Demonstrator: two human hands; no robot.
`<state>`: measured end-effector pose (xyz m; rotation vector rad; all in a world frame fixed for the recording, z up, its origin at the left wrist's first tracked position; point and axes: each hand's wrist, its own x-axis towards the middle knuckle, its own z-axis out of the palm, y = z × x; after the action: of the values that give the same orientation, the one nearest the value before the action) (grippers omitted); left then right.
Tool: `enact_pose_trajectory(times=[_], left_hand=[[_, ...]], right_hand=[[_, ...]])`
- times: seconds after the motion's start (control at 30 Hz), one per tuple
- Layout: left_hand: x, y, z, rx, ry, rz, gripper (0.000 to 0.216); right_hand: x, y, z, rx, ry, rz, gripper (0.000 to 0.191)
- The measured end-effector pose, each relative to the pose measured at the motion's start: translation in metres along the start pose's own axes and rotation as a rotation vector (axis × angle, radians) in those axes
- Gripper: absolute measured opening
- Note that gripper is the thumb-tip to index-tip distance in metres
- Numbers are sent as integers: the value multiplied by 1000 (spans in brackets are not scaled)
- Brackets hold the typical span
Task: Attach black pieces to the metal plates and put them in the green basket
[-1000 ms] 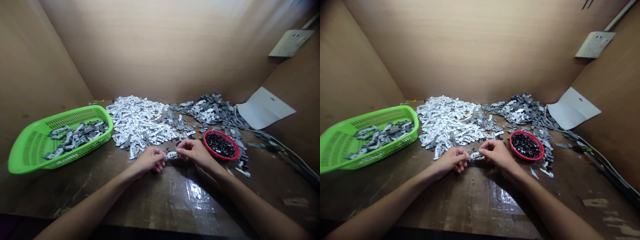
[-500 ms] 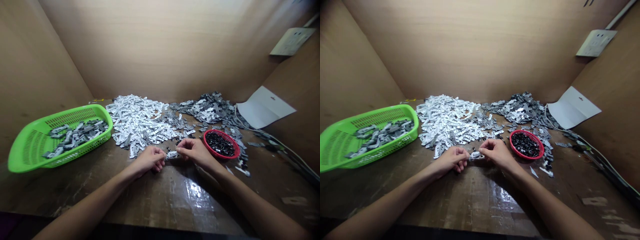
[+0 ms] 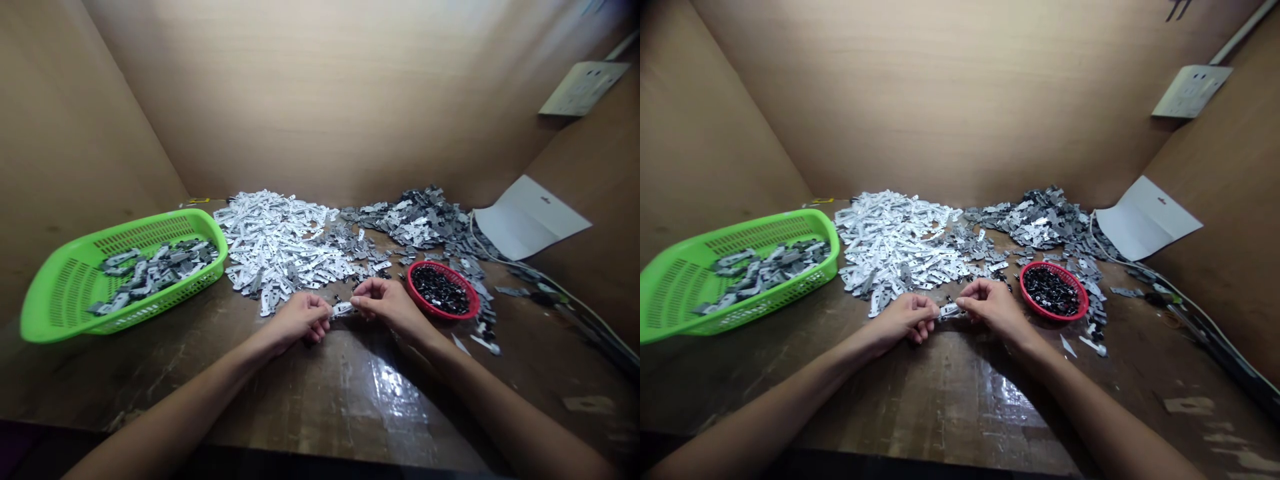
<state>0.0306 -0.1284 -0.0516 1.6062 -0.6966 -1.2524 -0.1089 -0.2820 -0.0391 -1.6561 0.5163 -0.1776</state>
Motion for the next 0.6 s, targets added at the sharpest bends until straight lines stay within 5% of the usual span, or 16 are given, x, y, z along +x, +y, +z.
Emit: enact_pose_trajectory(times=[0.3, 0.47, 0.6], left_hand=[[-2, 3, -1, -41, 51, 25, 29], [0, 2, -2, -1, 47, 112, 27], [1, 0, -3, 14, 32, 164, 26]], right_hand=[[2, 2, -2, -120, 137, -9, 40], [5, 7, -2, 16, 81, 55, 47], [7, 13, -6, 130, -87, 151, 53]])
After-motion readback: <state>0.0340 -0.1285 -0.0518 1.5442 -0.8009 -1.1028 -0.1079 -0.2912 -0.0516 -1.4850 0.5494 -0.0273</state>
